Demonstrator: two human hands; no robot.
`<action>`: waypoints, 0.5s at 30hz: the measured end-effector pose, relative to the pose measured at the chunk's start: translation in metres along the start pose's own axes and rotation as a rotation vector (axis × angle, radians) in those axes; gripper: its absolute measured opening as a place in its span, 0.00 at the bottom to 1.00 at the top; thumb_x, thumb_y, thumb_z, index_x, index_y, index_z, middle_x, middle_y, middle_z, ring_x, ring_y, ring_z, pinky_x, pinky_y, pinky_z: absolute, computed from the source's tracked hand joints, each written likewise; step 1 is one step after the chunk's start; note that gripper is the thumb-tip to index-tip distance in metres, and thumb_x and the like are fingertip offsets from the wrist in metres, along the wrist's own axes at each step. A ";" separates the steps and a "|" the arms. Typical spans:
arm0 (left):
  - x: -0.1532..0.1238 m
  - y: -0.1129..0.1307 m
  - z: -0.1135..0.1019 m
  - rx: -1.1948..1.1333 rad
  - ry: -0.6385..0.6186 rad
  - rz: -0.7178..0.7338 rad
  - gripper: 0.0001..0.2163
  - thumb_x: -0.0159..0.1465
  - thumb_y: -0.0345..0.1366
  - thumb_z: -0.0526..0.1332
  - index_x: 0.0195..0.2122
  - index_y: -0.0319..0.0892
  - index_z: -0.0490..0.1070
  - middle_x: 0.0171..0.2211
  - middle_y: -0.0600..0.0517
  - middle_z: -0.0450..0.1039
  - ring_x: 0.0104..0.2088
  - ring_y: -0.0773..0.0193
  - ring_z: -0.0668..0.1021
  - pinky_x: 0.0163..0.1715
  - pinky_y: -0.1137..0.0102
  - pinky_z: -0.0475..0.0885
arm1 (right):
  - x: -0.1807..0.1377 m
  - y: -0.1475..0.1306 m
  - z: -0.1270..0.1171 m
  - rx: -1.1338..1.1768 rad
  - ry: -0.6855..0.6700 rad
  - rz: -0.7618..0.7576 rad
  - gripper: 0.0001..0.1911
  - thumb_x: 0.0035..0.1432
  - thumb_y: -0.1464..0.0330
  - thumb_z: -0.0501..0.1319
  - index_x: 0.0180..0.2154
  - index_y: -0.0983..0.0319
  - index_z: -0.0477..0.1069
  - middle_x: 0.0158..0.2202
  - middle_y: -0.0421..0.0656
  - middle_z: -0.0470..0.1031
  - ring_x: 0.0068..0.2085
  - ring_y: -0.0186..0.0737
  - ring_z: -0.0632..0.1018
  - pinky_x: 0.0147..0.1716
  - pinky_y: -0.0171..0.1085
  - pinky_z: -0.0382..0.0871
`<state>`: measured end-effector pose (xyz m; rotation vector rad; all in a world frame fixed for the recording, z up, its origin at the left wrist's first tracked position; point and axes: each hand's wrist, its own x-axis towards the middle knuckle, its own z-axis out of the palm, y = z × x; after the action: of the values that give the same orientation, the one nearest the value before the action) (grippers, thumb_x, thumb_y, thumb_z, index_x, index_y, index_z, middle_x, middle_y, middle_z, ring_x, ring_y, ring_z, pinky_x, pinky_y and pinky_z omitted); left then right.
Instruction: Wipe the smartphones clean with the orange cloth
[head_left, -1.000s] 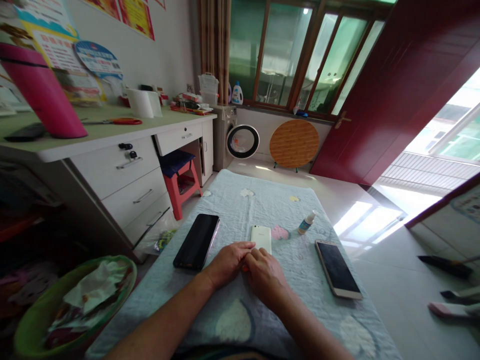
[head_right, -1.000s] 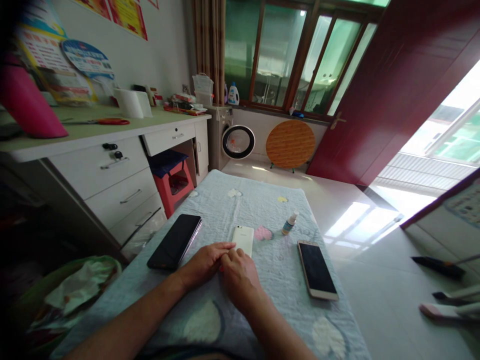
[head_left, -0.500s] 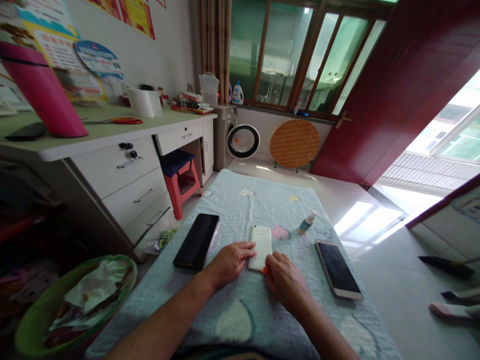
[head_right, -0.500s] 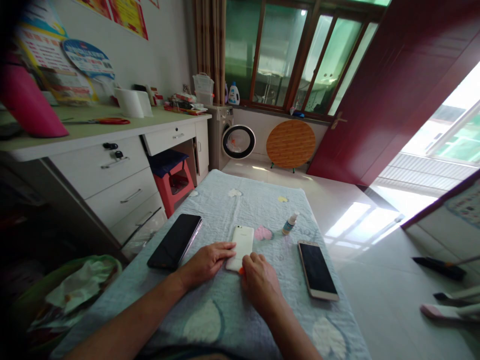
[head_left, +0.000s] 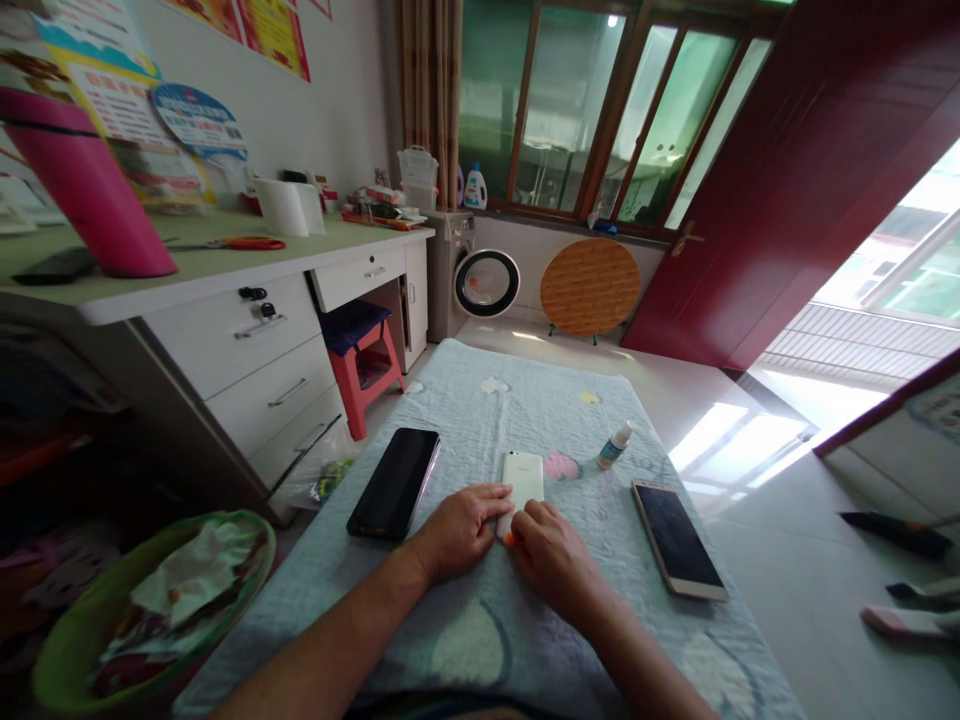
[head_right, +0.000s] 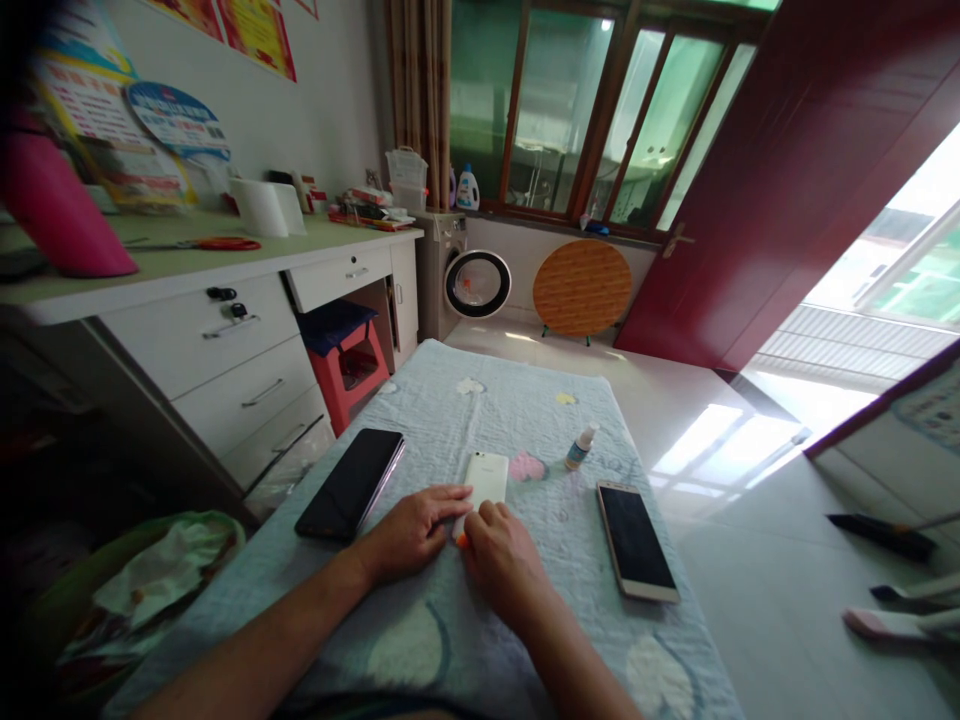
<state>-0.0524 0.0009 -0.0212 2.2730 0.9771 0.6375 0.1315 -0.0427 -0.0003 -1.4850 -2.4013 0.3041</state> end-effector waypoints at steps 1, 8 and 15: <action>0.000 0.000 0.000 -0.005 0.002 0.001 0.26 0.53 0.23 0.54 0.53 0.45 0.74 0.59 0.50 0.68 0.60 0.60 0.69 0.62 0.64 0.60 | 0.002 -0.001 0.002 -0.021 -0.011 -0.006 0.06 0.60 0.77 0.56 0.33 0.62 0.70 0.34 0.42 0.71 0.37 0.37 0.69 0.36 0.34 0.60; 0.003 0.002 -0.001 -0.092 0.021 -0.012 0.20 0.61 0.29 0.55 0.53 0.43 0.73 0.58 0.49 0.70 0.58 0.59 0.71 0.61 0.64 0.61 | 0.017 -0.017 0.007 -0.071 -0.042 -0.037 0.08 0.62 0.75 0.56 0.39 0.62 0.72 0.39 0.44 0.74 0.40 0.39 0.71 0.41 0.36 0.62; 0.002 0.000 -0.002 -0.079 0.003 -0.002 0.20 0.61 0.29 0.55 0.54 0.46 0.73 0.58 0.51 0.69 0.59 0.59 0.70 0.61 0.63 0.61 | 0.016 -0.020 0.007 -0.091 -0.051 0.047 0.06 0.61 0.74 0.56 0.37 0.61 0.72 0.38 0.43 0.74 0.38 0.39 0.72 0.37 0.35 0.60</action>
<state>-0.0520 0.0030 -0.0192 2.2017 0.9393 0.6673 0.1056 -0.0373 0.0021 -1.5937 -2.4520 0.2494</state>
